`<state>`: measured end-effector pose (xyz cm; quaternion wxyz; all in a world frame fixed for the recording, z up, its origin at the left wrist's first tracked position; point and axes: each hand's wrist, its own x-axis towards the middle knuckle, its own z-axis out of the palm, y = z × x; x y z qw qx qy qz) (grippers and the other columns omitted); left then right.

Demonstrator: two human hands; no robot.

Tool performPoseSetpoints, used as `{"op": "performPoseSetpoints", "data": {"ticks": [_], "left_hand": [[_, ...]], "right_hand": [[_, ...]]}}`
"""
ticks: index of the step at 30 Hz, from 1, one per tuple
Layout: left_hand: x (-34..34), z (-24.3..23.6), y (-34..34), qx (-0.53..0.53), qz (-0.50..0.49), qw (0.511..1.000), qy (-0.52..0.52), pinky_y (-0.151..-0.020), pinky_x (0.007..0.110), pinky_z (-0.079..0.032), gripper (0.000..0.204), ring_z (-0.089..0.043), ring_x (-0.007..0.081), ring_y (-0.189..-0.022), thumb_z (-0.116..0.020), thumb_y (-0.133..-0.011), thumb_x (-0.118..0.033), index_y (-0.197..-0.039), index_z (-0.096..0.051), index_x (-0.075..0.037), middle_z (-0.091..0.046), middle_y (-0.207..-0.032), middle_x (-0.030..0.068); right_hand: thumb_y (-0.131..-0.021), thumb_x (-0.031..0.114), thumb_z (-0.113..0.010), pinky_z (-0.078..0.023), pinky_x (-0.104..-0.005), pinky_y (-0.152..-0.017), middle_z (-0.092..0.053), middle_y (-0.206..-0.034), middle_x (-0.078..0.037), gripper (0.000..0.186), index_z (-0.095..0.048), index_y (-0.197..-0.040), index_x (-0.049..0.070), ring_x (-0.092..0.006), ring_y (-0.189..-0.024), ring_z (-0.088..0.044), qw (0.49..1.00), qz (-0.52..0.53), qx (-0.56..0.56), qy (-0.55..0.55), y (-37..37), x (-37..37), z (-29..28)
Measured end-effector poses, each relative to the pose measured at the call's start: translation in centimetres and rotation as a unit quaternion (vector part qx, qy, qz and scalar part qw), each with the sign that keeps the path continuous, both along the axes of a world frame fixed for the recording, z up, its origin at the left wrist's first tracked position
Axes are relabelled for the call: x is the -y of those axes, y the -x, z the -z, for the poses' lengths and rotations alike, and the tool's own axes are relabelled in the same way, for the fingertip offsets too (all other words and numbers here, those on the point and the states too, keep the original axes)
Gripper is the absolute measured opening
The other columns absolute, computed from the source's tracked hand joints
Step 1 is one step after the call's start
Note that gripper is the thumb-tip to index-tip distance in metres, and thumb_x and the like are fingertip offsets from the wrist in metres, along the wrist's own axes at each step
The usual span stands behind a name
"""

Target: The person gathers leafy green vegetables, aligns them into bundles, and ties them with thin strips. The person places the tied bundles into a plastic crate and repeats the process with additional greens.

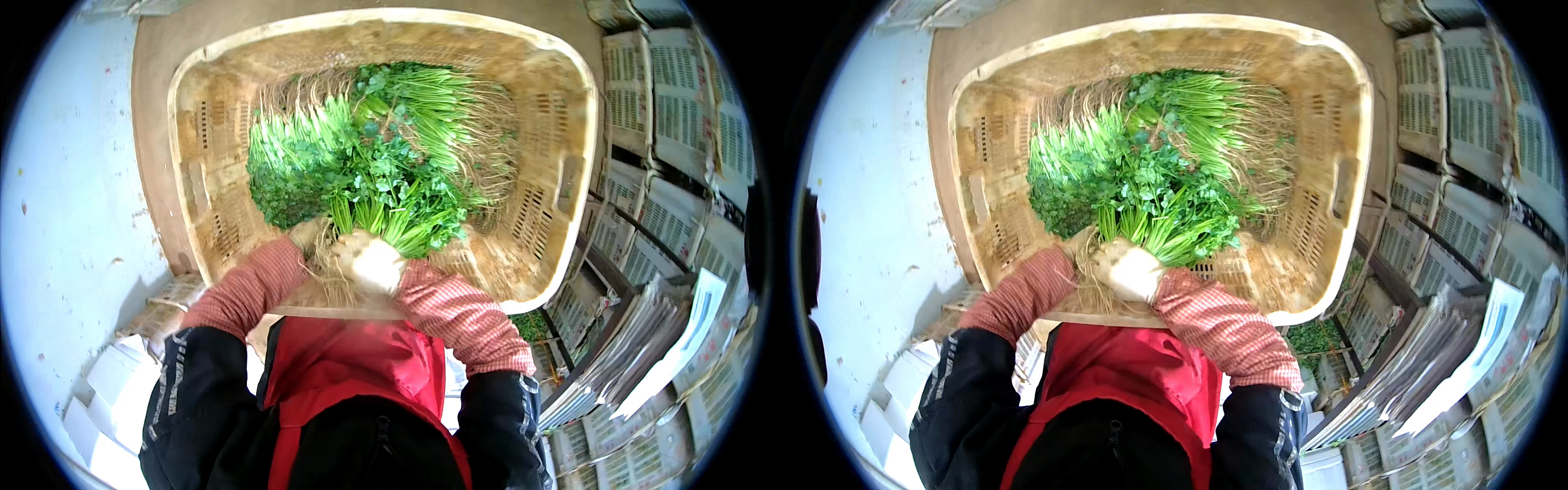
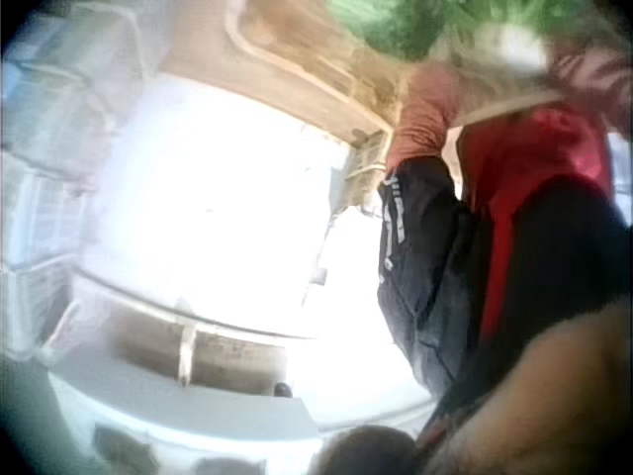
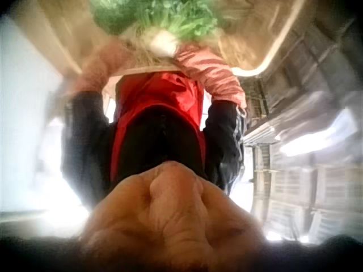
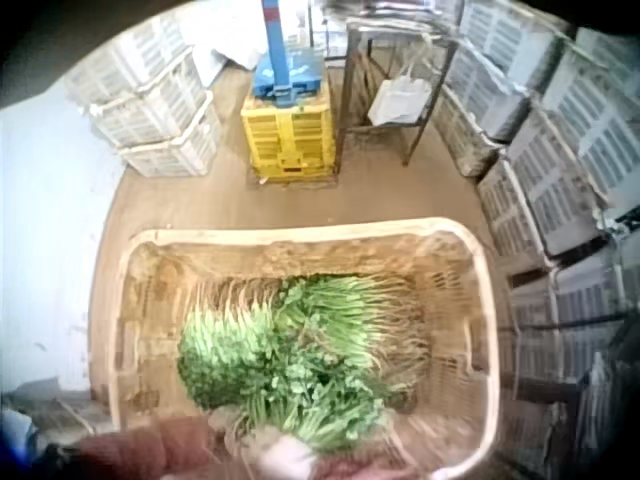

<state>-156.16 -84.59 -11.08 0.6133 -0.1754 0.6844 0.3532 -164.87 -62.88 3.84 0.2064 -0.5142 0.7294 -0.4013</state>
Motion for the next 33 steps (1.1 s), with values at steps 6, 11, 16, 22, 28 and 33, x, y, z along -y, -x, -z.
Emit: {"op": "performPoseSetpoints", "data": {"ticks": [6, 11, 16, 22, 28, 33], "left_hand": [[-3.0, -5.9, 2.2, -0.022, -0.059, 0.998, -0.032, -0.071, 0.040, -0.051, 0.034, -0.058, 0.0272, -0.091, -0.049, -0.088, -0.015, -0.119, -0.048, -0.001, -0.057, -0.110, 0.0180], [-0.9, -12.9, 3.3, -0.016, -0.067, 0.997, -0.044, -0.072, 0.040, -0.051, 0.034, -0.058, 0.0274, -0.091, -0.049, -0.088, -0.016, -0.119, -0.048, -0.001, -0.057, -0.109, 0.0179], [0.3, -18.5, 8.3, -0.079, -0.019, 0.996, -0.027, -0.072, 0.041, -0.051, 0.035, -0.058, 0.0276, -0.092, -0.049, -0.088, -0.018, -0.119, -0.048, -0.001, -0.057, -0.108, 0.0179], [-2.0, -22.9, 10.0, -0.072, 0.081, 0.992, -0.064, -0.072, 0.042, -0.051, 0.035, -0.059, 0.0279, -0.092, -0.049, -0.088, -0.019, -0.118, -0.048, -0.001, -0.058, -0.107, 0.0178], [-9.6, -31.2, 10.1, -0.026, 0.178, 0.971, -0.158, -0.073, 0.043, -0.051, 0.036, -0.059, 0.0281, -0.092, -0.049, -0.088, -0.021, -0.118, -0.048, -0.001, -0.058, -0.106, 0.0178], [-24.0, -37.9, 7.4, -0.017, 0.275, 0.924, -0.264, -0.073, 0.043, -0.052, 0.037, -0.059, 0.0283, -0.092, -0.049, -0.088, -0.022, -0.118, -0.048, -0.001, -0.058, -0.105, 0.0178]], "right_hand": [[-0.072, 0.015, -0.055, -0.047, -0.0375, -0.069, -0.057, -0.075, -0.014, 0.021, -0.060, -0.085, -0.002, -0.0280, -0.073, -0.055, 0.984, 0.156, -0.068, 0.057, -0.6, 0.0, -1.6], [-0.068, 0.016, -0.056, -0.047, -0.0363, -0.066, -0.057, -0.080, -0.011, 0.016, -0.058, -0.078, 0.003, -0.0267, -0.077, -0.055, 0.945, 0.213, -0.161, 0.188, -0.3, -0.4, -11.2], [-0.066, 0.014, -0.056, -0.049, -0.0359, -0.071, -0.059, -0.094, -0.012, 0.021, -0.059, -0.085, 0.005, -0.0267, -0.084, -0.057, 0.950, 0.215, -0.212, 0.083, 2.5, 1.1, -16.0], [-0.061, 0.019, -0.059, -0.049, -0.0355, -0.073, -0.061, -0.079, -0.011, 0.021, -0.062, -0.076, 0.004, -0.0277, -0.081, -0.059, 0.939, 0.291, -0.164, 0.083, 0.7, -2.0, -22.0], [-0.058, 0.015, -0.060, -0.050, -0.0358, -0.070, -0.060, -0.073, -0.010, 0.014, -0.059, -0.068, 0.005, -0.0276, -0.077, -0.059, 0.919, 0.331, -0.213, 0.024, -5.3, -7.1, -31.8], [-0.057, 0.014, -0.061, -0.050, -0.0354, -0.070, -0.060, -0.073, -0.010, 0.016, -0.059, -0.069, 0.004, -0.0272, -0.077, -0.060, 0.879, 0.435, -0.195, 0.002, -11.7, -15.8, -39.1]]}}
